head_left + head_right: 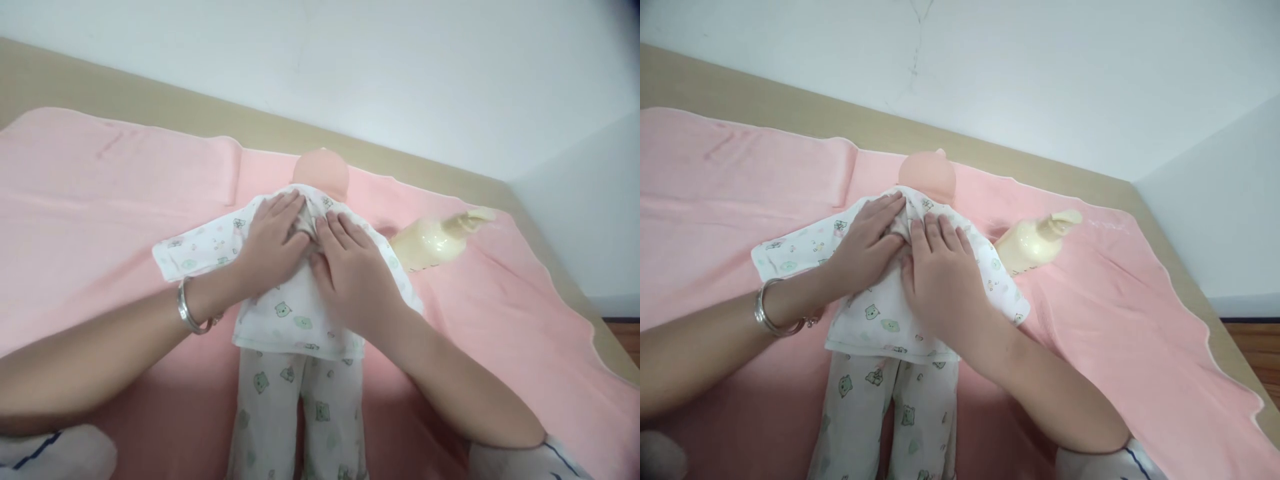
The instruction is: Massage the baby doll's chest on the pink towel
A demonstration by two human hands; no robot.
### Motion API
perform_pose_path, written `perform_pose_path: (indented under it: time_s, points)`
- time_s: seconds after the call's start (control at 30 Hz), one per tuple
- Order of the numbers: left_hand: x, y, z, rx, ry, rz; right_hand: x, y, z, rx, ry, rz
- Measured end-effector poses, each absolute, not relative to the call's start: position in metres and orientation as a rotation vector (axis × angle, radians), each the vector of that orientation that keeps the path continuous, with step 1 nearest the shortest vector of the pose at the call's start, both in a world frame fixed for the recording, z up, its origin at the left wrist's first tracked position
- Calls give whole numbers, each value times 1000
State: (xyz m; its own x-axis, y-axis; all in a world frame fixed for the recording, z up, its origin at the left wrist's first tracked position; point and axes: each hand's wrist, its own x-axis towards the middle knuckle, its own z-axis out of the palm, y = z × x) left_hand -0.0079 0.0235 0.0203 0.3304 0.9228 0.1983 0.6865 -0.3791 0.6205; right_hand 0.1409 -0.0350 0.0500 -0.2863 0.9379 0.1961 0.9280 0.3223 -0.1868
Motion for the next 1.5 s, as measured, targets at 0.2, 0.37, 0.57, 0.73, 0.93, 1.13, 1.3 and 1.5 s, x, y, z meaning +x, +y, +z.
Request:
perform_pose_path:
  time_s: [0.2,0.37,0.57,0.73,0.93,1.13,1.3,1.5]
  points:
    - [-11,30,19,2269,1460,768,142,-34,49,-1606,-2335,68]
    - [-5,1,27,2406,1489,719,155,-7,43,-1616,-2288,321]
    - [-2,-17,31,2488,1389,760,156,-5,41,-1607,-2306,193]
    - [-6,-1,37,2214,1459,650,147,-23,50,-1700,-2341,42]
    - [-3,6,32,2138,1547,652,139,-41,56,-1692,-2380,-147]
    - [-6,14,27,2157,1576,633,145,-32,55,-1655,-2346,2]
    - [-4,2,33,2291,1611,593,152,-11,44,-1669,-2257,160]
    - [0,-20,41,2428,1519,572,159,2,38,-1660,-2277,119]
